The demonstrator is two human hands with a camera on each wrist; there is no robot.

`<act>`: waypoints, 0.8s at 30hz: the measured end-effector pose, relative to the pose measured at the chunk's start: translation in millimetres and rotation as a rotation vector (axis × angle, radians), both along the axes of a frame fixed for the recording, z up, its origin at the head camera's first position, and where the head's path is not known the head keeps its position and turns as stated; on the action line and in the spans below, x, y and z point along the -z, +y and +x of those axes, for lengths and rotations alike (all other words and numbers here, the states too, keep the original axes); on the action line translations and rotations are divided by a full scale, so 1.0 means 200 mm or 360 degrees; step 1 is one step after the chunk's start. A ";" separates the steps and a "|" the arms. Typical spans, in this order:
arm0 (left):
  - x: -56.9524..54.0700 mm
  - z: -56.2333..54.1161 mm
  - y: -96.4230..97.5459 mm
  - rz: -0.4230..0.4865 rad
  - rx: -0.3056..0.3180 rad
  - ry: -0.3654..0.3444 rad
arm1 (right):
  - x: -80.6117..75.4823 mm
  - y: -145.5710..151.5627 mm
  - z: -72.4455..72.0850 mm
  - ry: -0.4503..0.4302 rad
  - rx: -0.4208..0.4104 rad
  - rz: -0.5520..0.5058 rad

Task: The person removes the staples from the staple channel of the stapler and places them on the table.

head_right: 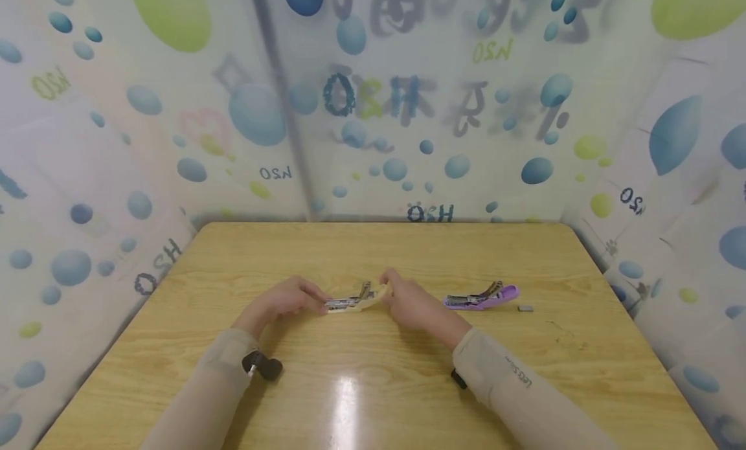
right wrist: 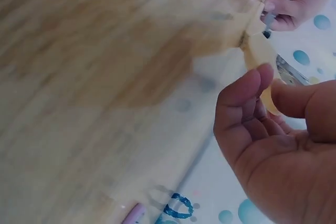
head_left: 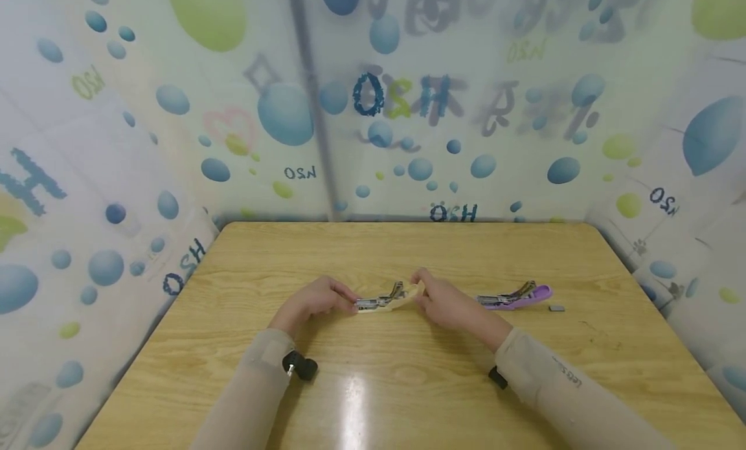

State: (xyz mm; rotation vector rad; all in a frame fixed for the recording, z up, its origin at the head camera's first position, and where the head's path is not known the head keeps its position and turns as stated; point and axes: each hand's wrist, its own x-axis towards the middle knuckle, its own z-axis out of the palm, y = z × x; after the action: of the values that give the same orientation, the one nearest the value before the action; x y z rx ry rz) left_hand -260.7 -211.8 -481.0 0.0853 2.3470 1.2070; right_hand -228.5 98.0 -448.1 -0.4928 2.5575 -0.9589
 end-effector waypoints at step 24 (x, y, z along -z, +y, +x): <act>0.01 -0.01 0.00 -0.0022 0.0008 0.0013 | -0.21 -0.36 0.02 -0.0047 0.0028 -0.0295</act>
State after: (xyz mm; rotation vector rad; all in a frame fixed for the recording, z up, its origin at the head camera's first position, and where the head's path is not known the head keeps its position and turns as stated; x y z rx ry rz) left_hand -261.8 -212.2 -482.4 0.0918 2.3606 1.1898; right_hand -224.1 25.9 -406.9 -0.5033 2.4628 -1.2070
